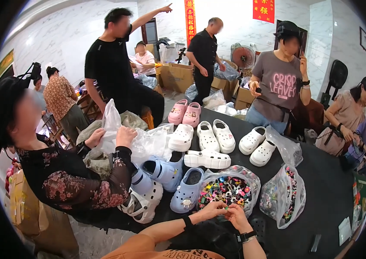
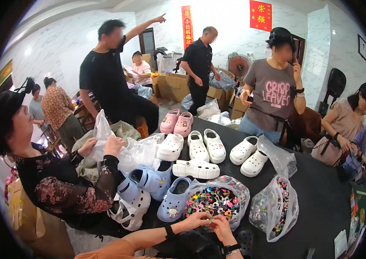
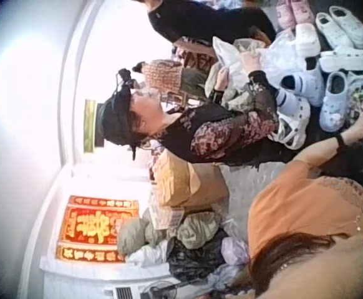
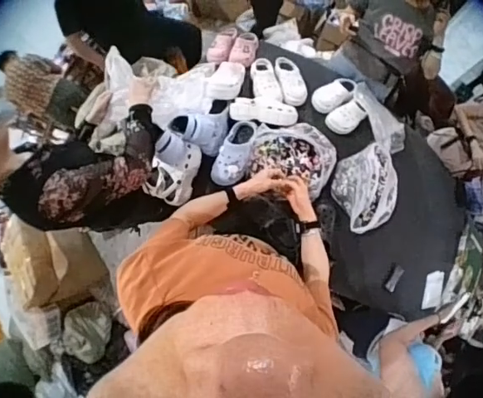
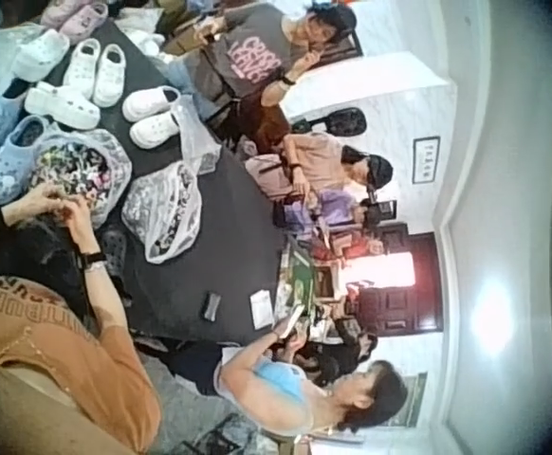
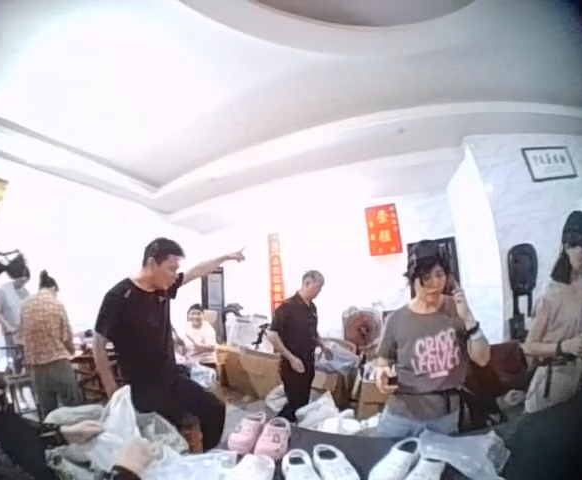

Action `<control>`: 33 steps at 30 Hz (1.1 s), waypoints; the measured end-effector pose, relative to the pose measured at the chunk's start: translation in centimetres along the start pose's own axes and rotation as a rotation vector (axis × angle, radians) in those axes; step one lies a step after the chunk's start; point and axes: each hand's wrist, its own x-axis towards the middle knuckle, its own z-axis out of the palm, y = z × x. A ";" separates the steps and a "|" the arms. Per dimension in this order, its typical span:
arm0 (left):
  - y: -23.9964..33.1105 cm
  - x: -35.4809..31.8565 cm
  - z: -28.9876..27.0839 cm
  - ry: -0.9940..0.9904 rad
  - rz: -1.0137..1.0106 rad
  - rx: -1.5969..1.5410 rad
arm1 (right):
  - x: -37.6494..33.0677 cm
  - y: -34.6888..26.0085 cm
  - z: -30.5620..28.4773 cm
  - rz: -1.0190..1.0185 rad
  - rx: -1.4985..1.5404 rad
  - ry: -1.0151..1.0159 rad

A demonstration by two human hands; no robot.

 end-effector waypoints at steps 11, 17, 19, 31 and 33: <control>1.4 -0.8 0.2 -0.072 -0.050 -0.027 | -0.4 0.7 -0.5 0.024 0.054 0.014; 0.7 -0.6 0.7 -0.057 -0.033 -0.102 | 0.1 1.2 -0.7 -0.015 0.058 0.061; 0.6 -0.1 0.4 -0.047 -0.051 -0.044 | 0.0 0.8 -0.6 -0.018 0.049 0.026; 1.3 0.2 1.7 0.035 -0.078 -0.112 | -0.4 0.6 -1.0 -0.064 0.077 0.095; 1.2 0.4 1.6 0.006 -0.101 -0.169 | -0.5 0.3 -0.7 -0.085 0.095 0.126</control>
